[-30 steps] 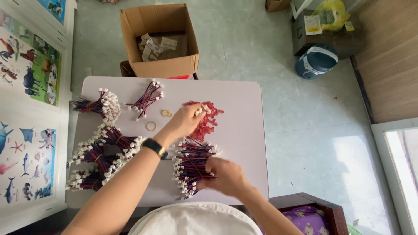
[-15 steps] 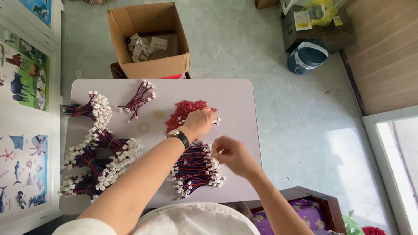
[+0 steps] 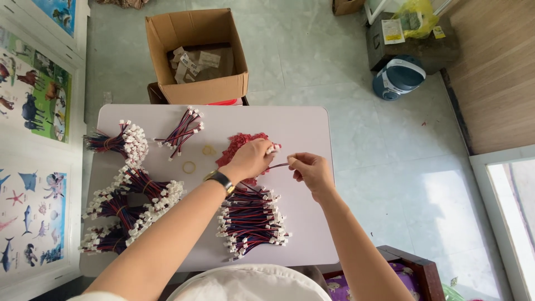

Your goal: Attaching small red plastic components to wire bundles in a factory-like setting.

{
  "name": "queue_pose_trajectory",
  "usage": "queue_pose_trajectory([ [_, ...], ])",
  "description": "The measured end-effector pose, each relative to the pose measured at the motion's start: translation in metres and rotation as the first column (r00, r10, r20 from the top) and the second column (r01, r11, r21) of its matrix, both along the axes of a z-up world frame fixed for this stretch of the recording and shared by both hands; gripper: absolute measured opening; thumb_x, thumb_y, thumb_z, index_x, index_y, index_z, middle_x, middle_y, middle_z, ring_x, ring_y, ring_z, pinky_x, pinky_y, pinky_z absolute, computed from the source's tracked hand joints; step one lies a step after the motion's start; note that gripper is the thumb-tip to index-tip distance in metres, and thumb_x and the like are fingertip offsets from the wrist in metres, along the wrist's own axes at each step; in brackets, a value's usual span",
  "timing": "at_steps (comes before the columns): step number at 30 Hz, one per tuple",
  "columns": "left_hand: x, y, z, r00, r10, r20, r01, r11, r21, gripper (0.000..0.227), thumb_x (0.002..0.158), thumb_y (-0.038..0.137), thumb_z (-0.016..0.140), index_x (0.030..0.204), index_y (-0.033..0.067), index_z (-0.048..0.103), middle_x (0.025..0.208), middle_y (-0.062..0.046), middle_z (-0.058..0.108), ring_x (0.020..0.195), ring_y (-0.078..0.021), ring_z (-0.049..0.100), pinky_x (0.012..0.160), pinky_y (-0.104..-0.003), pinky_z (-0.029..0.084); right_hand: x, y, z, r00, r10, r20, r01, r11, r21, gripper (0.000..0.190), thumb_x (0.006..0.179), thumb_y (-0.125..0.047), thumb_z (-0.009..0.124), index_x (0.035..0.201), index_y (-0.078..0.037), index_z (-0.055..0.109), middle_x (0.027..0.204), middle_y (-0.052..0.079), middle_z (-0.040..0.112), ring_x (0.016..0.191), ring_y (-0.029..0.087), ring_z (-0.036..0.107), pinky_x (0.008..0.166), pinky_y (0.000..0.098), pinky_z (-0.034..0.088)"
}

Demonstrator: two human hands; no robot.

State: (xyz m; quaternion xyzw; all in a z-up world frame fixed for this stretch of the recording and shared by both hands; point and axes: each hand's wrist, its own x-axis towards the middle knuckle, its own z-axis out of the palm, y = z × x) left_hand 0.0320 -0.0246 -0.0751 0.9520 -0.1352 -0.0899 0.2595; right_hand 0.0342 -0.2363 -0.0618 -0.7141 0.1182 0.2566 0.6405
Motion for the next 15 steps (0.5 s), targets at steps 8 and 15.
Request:
queue_pose_trajectory([
  [8,-0.024,-0.007,0.067,0.971,0.181,-0.158,-0.239,0.810,-0.535,0.020,0.096,0.020,0.066,0.099,-0.0003,0.067,0.075,-0.012,0.070,0.057,-0.0178,0.067,0.054,-0.034,0.052,0.003,0.017,0.019,0.996,0.052,-0.069,-0.040,0.986,0.162,0.024,0.092,-0.020,0.072,0.099,0.002,0.077,0.078,0.006,0.069,0.059,0.010,0.054,0.056,0.0260,0.046],
  [15,-0.046,-0.006,0.071,0.923,0.348,-0.162,-0.365,0.667,-0.649,0.019,0.092,0.022,0.075,0.093,0.0029,0.075,0.072,-0.006,0.073,0.059,-0.0100,0.068,0.053,-0.028,0.052,-0.009,0.024,0.030,0.982,-0.005,-0.188,0.068,0.941,0.330,0.021,0.094,-0.018,0.066,0.095,0.001,0.075,0.082,0.006,0.068,0.063,0.010,0.056,0.057,0.0260,0.049],
])
